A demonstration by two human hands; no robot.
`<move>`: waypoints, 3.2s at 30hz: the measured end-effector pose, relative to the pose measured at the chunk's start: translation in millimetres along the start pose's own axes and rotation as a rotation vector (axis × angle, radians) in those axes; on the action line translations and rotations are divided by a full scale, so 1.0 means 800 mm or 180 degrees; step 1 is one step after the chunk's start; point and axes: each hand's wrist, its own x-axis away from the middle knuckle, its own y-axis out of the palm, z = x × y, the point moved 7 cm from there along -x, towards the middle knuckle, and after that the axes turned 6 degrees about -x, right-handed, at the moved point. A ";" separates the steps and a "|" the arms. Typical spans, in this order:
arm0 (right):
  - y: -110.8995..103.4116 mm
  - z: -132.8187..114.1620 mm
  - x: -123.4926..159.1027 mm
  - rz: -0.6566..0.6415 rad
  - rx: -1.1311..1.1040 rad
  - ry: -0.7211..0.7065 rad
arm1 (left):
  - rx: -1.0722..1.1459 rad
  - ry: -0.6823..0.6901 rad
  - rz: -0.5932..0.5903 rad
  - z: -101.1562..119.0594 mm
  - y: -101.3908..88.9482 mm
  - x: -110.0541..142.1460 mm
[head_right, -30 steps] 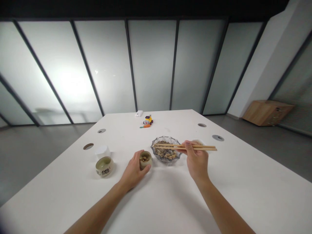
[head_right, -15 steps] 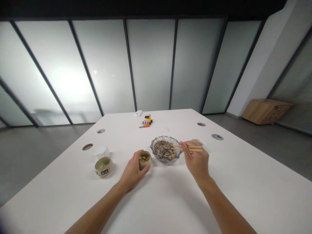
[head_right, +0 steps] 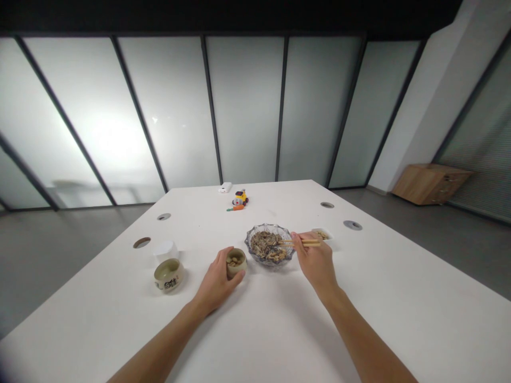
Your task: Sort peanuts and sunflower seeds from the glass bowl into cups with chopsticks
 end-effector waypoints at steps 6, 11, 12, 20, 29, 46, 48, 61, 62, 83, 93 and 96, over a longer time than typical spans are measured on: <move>-0.002 0.001 0.001 0.0065 0.0106 -0.0042 | -0.0031 -0.0041 -0.0071 -0.003 0.005 -0.001; -0.002 -0.005 0.001 0.0046 0.0242 -0.0166 | -0.0009 -0.0030 -0.0068 -0.004 0.004 -0.001; -0.002 -0.007 0.001 0.0055 0.0252 -0.0191 | -0.0004 -0.0025 -0.0068 -0.004 0.004 -0.001; -0.001 -0.010 0.001 0.0066 0.0282 -0.0267 | -0.0011 -0.0011 -0.0082 -0.004 0.005 0.000; -0.011 -0.011 -0.003 0.0200 -0.0143 0.0003 | -0.0025 -0.0031 -0.0061 -0.004 0.003 -0.001; 0.013 -0.070 0.022 -0.0021 -0.1944 0.0437 | -0.0004 -0.0023 -0.0014 -0.001 0.002 0.001; 0.001 -0.077 0.018 0.0099 -0.1748 0.0147 | -0.0007 -0.0032 -0.0029 -0.001 0.003 0.000; -0.017 -0.024 -0.005 0.0119 -0.0136 0.0109 | -0.0014 -0.0015 -0.0019 -0.002 0.001 0.000; -0.015 -0.025 -0.004 0.0100 -0.0184 0.0109 | -0.0013 -0.0025 -0.0023 -0.002 0.001 0.000; -0.015 -0.019 -0.001 0.0224 -0.0396 0.0347 | 0.0031 -0.0030 -0.0015 -0.002 0.001 0.000; -0.003 -0.018 0.000 -0.0024 -0.0291 0.0323 | -0.0004 -0.0048 -0.0048 -0.001 0.002 0.000; 0.000 -0.016 0.001 -0.0089 -0.0335 0.0339 | 0.0012 -0.0007 -0.0023 0.000 0.001 0.000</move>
